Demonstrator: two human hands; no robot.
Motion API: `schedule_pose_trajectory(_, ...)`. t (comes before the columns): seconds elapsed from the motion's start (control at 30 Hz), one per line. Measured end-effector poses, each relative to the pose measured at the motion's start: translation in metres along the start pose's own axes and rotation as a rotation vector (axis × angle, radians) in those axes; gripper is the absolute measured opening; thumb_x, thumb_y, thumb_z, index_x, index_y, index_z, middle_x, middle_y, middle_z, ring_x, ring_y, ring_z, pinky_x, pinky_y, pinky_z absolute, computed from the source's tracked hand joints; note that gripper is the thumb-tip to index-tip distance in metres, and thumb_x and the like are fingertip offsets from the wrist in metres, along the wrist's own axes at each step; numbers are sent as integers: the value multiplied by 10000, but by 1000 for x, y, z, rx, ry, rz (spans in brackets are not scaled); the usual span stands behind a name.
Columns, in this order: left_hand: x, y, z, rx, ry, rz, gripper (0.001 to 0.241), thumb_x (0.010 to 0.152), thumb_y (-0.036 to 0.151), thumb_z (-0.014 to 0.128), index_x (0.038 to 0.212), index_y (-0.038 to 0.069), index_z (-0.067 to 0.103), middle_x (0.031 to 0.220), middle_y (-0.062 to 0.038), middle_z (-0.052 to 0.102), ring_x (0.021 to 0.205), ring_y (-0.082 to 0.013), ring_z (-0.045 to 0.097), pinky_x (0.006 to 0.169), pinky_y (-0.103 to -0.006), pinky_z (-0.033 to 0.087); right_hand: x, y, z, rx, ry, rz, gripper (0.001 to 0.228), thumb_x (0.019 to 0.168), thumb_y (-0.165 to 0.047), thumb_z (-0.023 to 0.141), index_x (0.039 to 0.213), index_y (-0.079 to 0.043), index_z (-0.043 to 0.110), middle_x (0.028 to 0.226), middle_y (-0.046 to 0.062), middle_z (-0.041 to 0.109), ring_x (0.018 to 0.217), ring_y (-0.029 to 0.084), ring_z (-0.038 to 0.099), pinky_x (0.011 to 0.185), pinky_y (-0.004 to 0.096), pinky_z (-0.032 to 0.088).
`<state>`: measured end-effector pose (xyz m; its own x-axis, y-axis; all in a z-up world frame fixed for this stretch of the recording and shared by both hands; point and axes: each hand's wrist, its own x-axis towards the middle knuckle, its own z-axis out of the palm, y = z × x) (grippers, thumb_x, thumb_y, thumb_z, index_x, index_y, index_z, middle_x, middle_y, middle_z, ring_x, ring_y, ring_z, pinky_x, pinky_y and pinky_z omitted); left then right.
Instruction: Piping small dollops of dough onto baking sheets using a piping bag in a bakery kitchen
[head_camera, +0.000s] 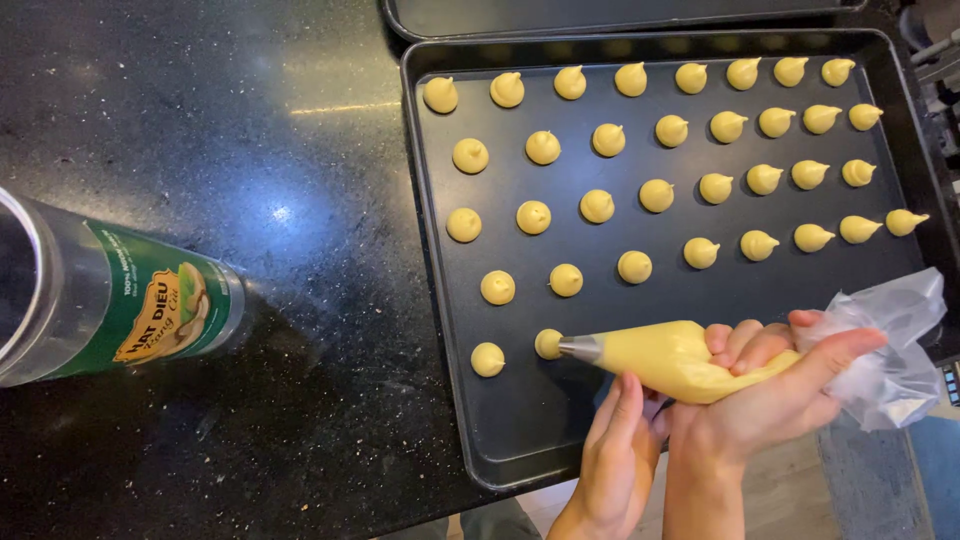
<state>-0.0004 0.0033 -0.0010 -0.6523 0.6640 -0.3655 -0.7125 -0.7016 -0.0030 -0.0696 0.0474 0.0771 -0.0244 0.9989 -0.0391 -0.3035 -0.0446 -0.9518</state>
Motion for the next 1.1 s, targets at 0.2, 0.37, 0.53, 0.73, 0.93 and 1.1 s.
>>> schedule_pose_trajectory(0.2, 6, 0, 10, 30, 37, -39, 534, 1021, 362, 433, 1443, 43, 504, 1426, -130, 597, 1297, -177, 565, 1103, -292, 470, 9, 9, -2, -9, -10, -29, 538, 828, -595, 602, 852, -65, 521, 435, -12, 315, 379, 89, 378, 448, 256, 402)
schedule_pose_trajectory(0.37, 11, -24, 9, 96, -134, 26, 520, 1040, 327, 478, 1480, 56, 417, 1480, -119, 539, 1338, -174, 530, 1120, -284, 434, 29, -10, -10, 75, 66, -10, 583, 674, -630, 667, 926, -122, 531, 504, -1, 327, 437, 110, 384, 549, 277, 472)
schedule_pose_trajectory(0.53, 22, -33, 28, 18, -113, -84, 560, 1043, 368, 444, 1473, 11, 453, 1462, -143, 565, 1331, -184, 555, 1146, -291, 445, 39, -16, -7, -82, 119, -156, 604, 725, -672, 555, 923, -103, 516, 469, 9, 362, 407, 127, 453, 506, 288, 533)
schedule_pose_trajectory(0.73, 33, -49, 17, -116, -39, -182, 666, 1001, 479, 432, 1485, 27, 499, 1452, -123, 600, 1279, -155, 589, 1102, -282, 464, 59, 8, -34, -204, -58, -238, 597, 914, -645, 475, 925, -49, 514, 447, 40, 359, 378, 137, 418, 457, 263, 468)
schedule_pose_trajectory(0.93, 33, -52, 15, -119, -50, -203, 677, 1003, 489, 427, 1494, 27, 489, 1460, -117, 597, 1286, -150, 587, 1077, -264, 475, 66, 10, -43, -224, -47, -246, 605, 920, -653, 526, 867, -51, 506, 511, 81, 380, 373, 169, 422, 424, 273, 455)
schedule_pose_trajectory(1.1, 34, -62, 9, -198, -32, -175, 595, 1009, 417, 496, 1443, 11, 528, 1402, -122, 633, 1192, -141, 622, 987, -245, 515, 67, 3, -42, -216, -36, -240, 597, 907, -655, 538, 848, -63, 485, 661, 66, 396, 385, 171, 423, 392, 272, 428)
